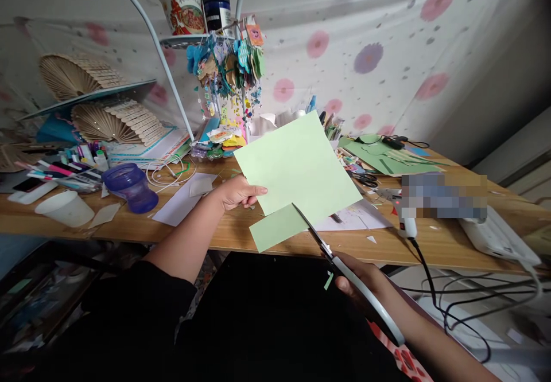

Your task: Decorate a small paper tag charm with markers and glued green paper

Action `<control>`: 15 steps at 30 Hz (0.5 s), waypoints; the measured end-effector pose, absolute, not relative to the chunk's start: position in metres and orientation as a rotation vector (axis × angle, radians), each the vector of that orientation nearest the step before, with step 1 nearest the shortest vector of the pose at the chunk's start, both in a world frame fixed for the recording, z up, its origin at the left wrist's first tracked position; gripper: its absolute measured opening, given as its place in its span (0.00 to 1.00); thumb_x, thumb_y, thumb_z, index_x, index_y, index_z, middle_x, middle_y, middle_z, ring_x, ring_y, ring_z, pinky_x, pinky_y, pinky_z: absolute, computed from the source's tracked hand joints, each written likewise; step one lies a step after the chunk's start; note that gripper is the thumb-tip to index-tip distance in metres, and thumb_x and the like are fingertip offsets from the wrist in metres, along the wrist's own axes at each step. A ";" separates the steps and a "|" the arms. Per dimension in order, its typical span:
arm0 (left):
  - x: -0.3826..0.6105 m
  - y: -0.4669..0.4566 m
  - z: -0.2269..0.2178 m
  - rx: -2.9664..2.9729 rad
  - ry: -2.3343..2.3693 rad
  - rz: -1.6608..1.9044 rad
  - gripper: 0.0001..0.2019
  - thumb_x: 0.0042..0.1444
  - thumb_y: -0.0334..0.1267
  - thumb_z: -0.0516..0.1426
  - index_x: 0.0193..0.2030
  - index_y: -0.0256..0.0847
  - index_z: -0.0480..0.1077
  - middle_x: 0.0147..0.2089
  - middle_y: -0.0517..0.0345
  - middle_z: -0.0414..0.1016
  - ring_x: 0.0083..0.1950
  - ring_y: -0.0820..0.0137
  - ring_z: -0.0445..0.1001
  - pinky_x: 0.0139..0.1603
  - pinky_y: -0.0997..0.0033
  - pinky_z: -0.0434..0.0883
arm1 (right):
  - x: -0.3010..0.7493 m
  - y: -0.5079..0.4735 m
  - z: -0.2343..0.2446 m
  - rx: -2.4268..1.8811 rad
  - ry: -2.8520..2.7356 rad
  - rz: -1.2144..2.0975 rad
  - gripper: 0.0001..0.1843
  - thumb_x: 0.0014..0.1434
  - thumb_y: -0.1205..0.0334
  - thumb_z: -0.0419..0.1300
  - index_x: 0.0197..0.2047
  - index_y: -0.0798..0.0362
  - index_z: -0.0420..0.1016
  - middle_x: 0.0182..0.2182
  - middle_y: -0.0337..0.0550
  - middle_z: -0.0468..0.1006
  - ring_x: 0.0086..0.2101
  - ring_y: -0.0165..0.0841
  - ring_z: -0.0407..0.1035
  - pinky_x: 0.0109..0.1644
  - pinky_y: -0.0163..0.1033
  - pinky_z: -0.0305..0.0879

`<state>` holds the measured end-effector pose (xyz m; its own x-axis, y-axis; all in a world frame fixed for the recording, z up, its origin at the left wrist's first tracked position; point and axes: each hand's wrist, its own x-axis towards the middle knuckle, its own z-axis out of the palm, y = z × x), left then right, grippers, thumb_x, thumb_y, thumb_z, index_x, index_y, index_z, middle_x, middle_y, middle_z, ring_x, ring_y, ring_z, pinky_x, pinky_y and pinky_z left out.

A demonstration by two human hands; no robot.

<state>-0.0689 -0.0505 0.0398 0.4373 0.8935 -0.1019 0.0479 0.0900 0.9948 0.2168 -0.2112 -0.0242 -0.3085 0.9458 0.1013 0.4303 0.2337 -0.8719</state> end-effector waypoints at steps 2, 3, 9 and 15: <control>-0.067 -0.049 0.039 1.336 0.930 0.772 0.14 0.35 0.39 0.69 0.14 0.37 0.68 0.08 0.60 0.61 0.11 0.80 0.54 0.12 0.79 0.52 | 0.217 -0.212 -0.026 -1.253 -1.895 1.043 0.23 0.61 0.46 0.54 0.50 0.53 0.73 0.30 0.44 0.76 0.34 0.41 0.71 0.37 0.40 0.67; -0.067 -0.049 0.038 1.335 0.930 0.765 0.15 0.35 0.39 0.69 0.13 0.37 0.68 0.08 0.60 0.61 0.10 0.80 0.54 0.11 0.78 0.52 | 0.217 -0.213 -0.025 -1.244 -1.889 1.040 0.23 0.62 0.47 0.53 0.52 0.53 0.72 0.32 0.45 0.76 0.36 0.42 0.71 0.39 0.41 0.68; -0.062 -0.047 0.036 1.301 0.944 0.781 0.15 0.35 0.39 0.69 0.14 0.37 0.68 0.08 0.61 0.61 0.10 0.80 0.53 0.11 0.79 0.51 | 0.216 -0.213 -0.007 -1.193 -1.942 0.986 0.23 0.62 0.46 0.52 0.50 0.54 0.74 0.31 0.47 0.77 0.30 0.38 0.71 0.39 0.42 0.70; -0.060 -0.057 0.042 1.200 0.964 0.945 0.17 0.34 0.41 0.69 0.15 0.36 0.65 0.09 0.62 0.61 0.11 0.82 0.53 0.13 0.80 0.52 | 0.227 -0.225 -0.032 -1.109 -1.786 0.959 0.25 0.59 0.45 0.56 0.55 0.50 0.69 0.28 0.44 0.73 0.27 0.36 0.69 0.30 0.38 0.69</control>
<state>-0.0599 -0.0569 0.0424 0.3111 0.9461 -0.0904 -0.0714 0.1181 0.9904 0.2267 -0.2253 -0.0315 -0.2884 0.9277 0.2372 0.3144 0.3258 -0.8916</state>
